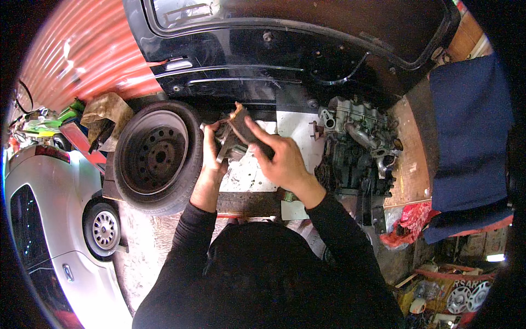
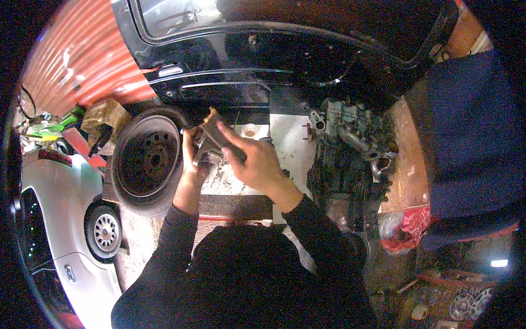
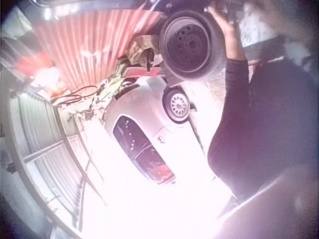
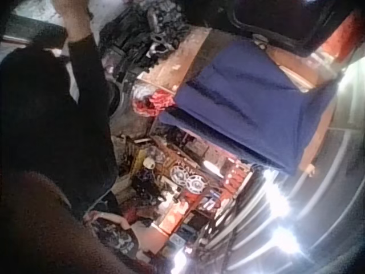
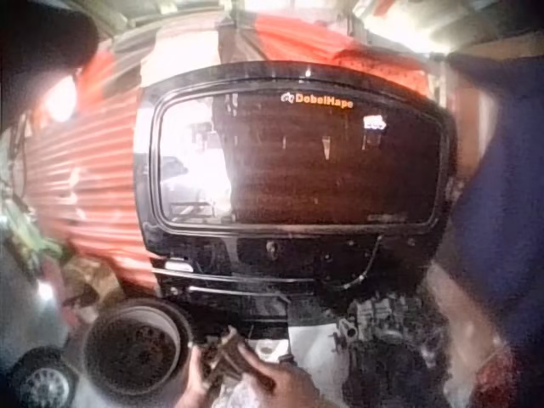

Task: The person scrubs a metal gear with a wire brush, rotating it to clean multiple sides. The person then uses a small orange-handled tool to scrape residue from the gear's teeth and shaft. The person continues scrubbing the gear with the wire brush, focusing on the shaft and gear teeth.

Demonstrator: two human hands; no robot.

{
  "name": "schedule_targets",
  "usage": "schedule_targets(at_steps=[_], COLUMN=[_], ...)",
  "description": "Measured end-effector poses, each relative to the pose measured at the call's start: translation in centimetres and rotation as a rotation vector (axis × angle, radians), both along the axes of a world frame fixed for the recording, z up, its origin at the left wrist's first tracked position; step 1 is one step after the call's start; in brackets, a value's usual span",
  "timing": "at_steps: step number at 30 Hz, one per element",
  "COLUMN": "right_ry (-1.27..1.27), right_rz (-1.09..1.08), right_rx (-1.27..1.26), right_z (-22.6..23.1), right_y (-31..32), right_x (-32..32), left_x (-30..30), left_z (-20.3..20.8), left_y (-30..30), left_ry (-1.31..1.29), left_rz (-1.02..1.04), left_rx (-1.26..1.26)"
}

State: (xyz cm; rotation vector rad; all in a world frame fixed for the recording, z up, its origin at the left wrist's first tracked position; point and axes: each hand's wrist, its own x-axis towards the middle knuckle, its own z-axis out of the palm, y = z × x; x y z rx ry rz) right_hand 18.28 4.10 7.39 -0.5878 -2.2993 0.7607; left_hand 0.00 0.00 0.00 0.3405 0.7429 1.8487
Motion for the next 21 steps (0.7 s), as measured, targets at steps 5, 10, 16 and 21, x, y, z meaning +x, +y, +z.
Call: schedule_targets(at_steps=[5, 10, 16, 21], right_ry=[-0.094, -0.133, -0.041, -0.106], right_rz=[0.026, 0.029, -0.001, 0.115], right_rx=[0.01, 0.033, 0.045, 0.046], right_z=[0.6, 0.8, 0.1, 0.5], right_y=[-0.8, -0.2, 1.1, -0.6], right_x=[1.1, 1.3, 1.4, 1.7], left_x=[0.6, 0.0, 1.0, 0.0], left_z=[0.1, -1.2, 0.3, -0.8], left_y=[0.4, 0.9, -0.5, 0.2], left_ry=[-0.034, -0.059, 0.044, 0.006], left_rz=[0.014, 0.041, 0.071, 0.028], left_rx=[-0.018, -0.073, -0.022, -0.066])
